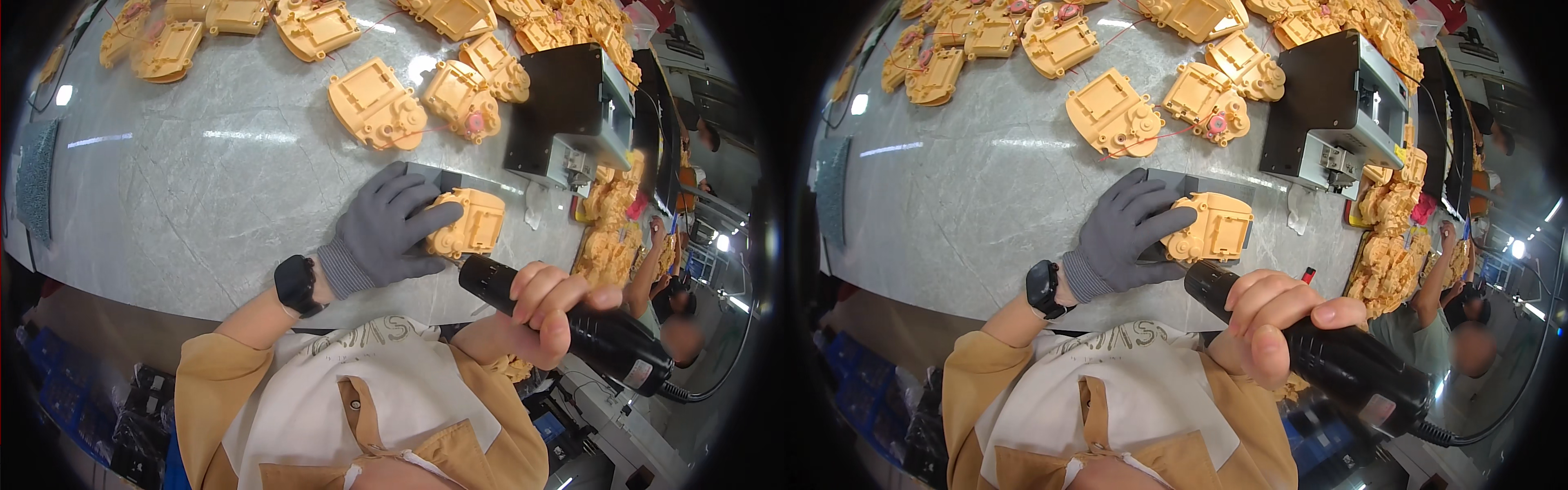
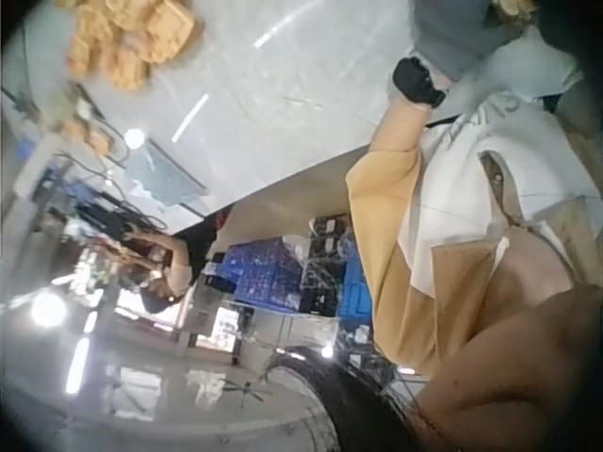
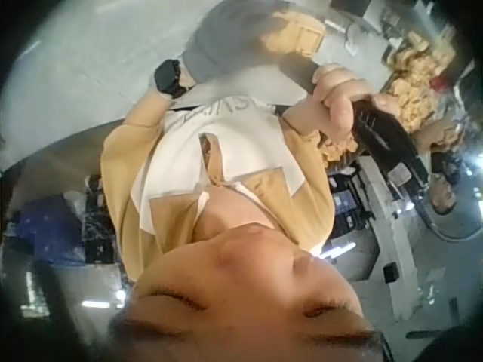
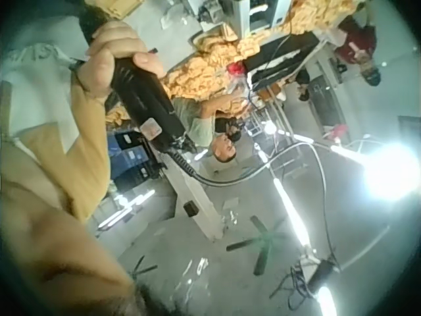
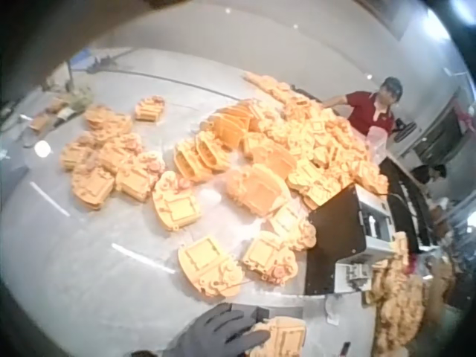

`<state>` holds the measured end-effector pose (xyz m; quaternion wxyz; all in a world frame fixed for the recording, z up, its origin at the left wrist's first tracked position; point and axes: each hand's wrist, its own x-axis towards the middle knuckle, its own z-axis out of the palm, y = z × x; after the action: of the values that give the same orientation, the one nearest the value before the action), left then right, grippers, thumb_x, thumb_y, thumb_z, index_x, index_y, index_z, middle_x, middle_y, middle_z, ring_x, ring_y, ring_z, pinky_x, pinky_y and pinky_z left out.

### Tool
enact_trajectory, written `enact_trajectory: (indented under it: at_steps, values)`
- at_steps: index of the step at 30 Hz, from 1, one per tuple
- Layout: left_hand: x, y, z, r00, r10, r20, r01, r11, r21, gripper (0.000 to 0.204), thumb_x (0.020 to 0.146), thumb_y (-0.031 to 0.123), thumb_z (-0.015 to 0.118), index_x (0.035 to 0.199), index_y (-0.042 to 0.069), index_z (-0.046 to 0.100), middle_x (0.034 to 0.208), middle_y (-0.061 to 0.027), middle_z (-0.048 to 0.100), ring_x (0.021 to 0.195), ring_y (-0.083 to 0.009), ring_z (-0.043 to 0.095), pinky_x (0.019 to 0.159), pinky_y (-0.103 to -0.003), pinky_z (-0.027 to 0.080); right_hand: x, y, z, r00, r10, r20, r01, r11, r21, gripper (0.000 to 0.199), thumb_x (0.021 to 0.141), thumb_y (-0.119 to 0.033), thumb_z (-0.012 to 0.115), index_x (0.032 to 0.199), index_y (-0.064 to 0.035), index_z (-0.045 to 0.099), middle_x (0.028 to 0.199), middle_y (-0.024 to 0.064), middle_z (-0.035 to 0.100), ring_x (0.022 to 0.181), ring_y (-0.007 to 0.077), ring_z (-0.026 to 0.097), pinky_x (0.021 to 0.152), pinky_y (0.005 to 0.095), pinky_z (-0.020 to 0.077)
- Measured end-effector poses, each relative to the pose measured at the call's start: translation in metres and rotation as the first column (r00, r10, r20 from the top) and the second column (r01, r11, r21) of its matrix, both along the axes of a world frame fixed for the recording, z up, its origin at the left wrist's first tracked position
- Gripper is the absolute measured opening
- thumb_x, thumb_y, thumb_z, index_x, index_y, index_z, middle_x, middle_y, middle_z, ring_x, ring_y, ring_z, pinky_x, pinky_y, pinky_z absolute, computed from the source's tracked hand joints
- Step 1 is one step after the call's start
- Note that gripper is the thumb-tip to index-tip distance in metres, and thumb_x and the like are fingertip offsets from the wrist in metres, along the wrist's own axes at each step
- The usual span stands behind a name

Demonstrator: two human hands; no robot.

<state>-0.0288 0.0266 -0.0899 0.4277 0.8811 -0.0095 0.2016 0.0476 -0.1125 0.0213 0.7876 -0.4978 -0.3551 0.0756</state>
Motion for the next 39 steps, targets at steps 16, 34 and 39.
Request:
enact_trajectory:
  at_steps: [16, 34, 39]
  values:
    - [-0.013, 0.007, -0.005, 0.973, 0.195, 0.12, -0.195, 0.981, -0.011, 0.043, 0.068, 0.021, 0.072, 0.107, 0.011, 0.056, 0.111, -0.011, 0.054, 0.105, -0.0321, 0.05, 0.095, -0.046, 0.038, -0.006, -0.031, -0.011, 0.974, 0.141, -0.179, -0.141, 0.99, 0.012, 0.041, 0.074, -0.003, 0.058, 0.109, -0.0087, 0.036, 0.059, 0.0032, 0.046, 0.048, 0.0158, 0.047, 0.052, 0.0328, 0.0414]
    - [-0.028, 0.012, 0.018, 0.986, 0.125, 0.11, -0.111, 0.986, -0.12, 0.038, 0.068, 0.015, 0.072, 0.103, 0.007, 0.059, 0.103, -0.0109, 0.057, 0.1, -0.0307, 0.053, 0.087, -0.041, 0.042, -0.042, -0.037, -0.018, 0.973, 0.201, -0.114, -0.19, 0.977, 0.1, 0.041, 0.076, 0.002, 0.061, 0.106, -0.0099, 0.035, 0.06, 0.0044, 0.052, 0.049, 0.0176, 0.054, 0.051, 0.0315, 0.0458]
    - [-0.051, 0.014, 0.047, 0.966, -0.257, 0.018, 0.256, 0.95, -0.18, 0.03, 0.064, 0.022, 0.075, 0.089, 0.01, 0.063, 0.088, -0.0057, 0.061, 0.087, -0.0252, 0.057, 0.077, -0.035, 0.043, -0.032, -0.035, 0.003, 0.972, 0.196, -0.131, -0.156, 0.951, 0.266, 0.041, 0.077, 0.0, 0.062, 0.106, -0.0103, 0.035, 0.06, 0.0034, 0.053, 0.048, 0.016, 0.056, 0.047, 0.0286, 0.0462]
